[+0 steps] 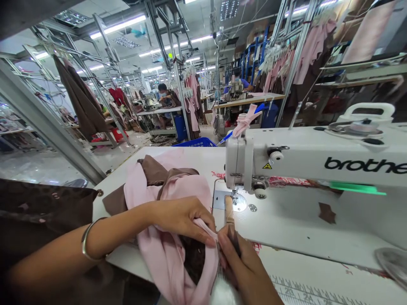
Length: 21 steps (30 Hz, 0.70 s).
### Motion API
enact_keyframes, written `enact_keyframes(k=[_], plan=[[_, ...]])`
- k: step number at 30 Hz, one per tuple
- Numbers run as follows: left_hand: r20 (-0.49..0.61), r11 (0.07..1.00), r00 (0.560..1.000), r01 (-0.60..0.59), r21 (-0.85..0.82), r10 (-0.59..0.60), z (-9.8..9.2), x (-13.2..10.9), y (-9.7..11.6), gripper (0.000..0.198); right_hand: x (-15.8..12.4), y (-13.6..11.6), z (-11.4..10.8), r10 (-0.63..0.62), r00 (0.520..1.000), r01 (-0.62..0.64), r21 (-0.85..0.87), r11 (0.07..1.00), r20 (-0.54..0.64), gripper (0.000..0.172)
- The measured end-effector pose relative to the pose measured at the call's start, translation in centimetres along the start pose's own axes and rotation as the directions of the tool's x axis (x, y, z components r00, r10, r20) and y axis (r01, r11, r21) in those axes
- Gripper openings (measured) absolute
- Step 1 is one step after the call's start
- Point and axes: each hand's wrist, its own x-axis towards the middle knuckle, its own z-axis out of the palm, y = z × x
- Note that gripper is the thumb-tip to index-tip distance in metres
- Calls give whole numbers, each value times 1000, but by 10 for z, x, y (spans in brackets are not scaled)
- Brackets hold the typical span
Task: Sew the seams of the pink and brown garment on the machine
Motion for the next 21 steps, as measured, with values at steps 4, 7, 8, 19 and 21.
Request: enact_keyframes(k=[4,7,8,19,21], plan=[[-68,992,989,-129,-1,128,3,-1,-4,32,-1,5,5,208,975,-223,252,942,84,54],[-96,994,990,-105,-28,102,4,-1,-3,35,-1,5,10,245,956,-288,347,893,163,56],[-91,994,992,-90,-61,85,4,-1,-2,36,-1,4,10,255,951,-303,351,886,175,58],[-287,930,925,312,194,-250,16,53,-21,23,24,9,-76,-237,959,278,-650,707,153,28],[-276,926,931,305,224,-240,16,69,-29,18,29,13,-91,-302,901,432,-712,554,313,20]])
